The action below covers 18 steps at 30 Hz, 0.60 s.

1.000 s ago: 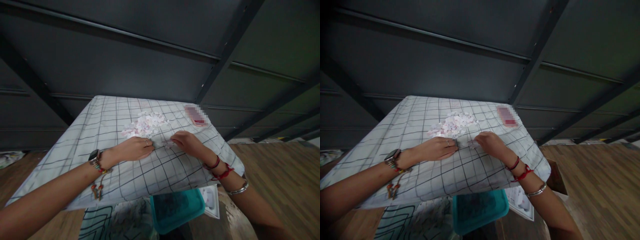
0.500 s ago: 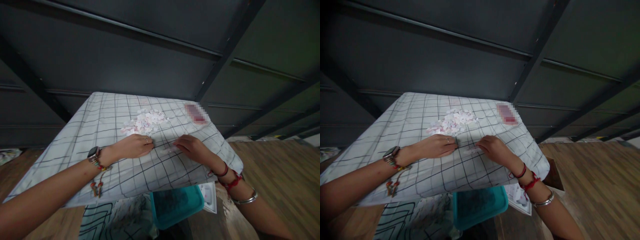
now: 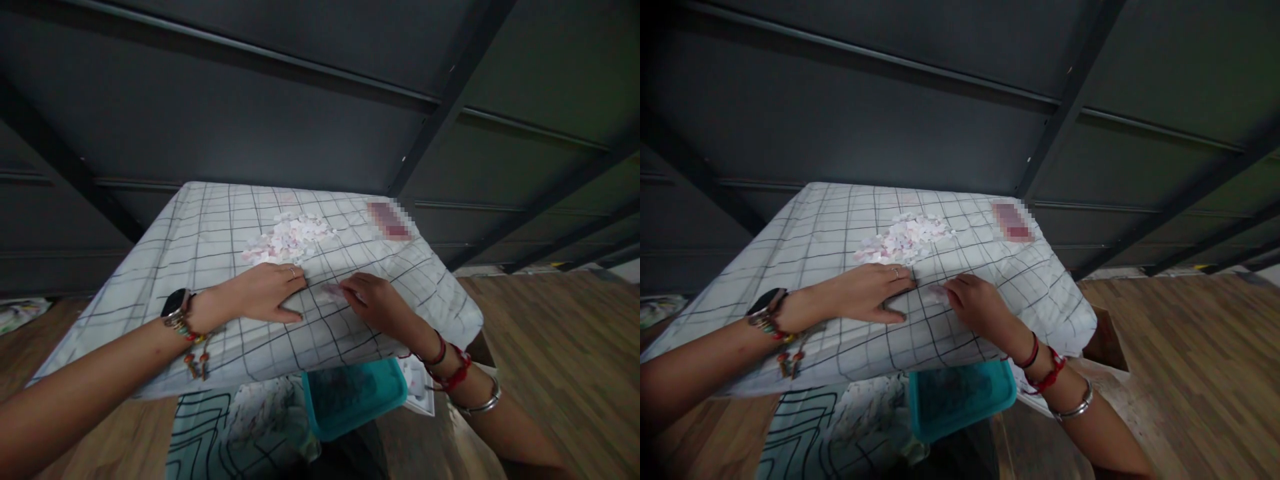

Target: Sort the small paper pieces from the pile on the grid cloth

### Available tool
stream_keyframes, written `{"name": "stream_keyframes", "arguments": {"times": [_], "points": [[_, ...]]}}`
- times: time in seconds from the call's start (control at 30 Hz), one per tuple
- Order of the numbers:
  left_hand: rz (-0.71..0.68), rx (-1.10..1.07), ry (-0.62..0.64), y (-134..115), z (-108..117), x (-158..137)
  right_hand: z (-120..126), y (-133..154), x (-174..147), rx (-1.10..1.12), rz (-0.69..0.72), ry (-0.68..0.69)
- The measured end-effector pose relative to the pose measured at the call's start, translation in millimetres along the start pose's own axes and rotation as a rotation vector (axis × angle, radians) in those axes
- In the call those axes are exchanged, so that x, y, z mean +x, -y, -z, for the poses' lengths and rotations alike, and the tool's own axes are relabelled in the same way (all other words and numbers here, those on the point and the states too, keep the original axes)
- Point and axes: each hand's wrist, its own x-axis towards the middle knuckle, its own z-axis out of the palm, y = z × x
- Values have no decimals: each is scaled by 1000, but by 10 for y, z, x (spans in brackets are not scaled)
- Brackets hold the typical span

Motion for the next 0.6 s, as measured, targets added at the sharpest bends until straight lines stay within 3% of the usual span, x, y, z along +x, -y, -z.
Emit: {"name": "stream_keyframes", "arguments": {"times": [0.2, 0.47, 0.6], "points": [[76, 17, 15, -117, -12, -211, -6, -72, -12, -98, -167, -37], [62, -140, 31, -70, -96, -569, -137, 352, 65, 5, -38, -12], [88, -170, 37, -76, -111, -720, -76, 313, 129, -8, -19, -82]]}}
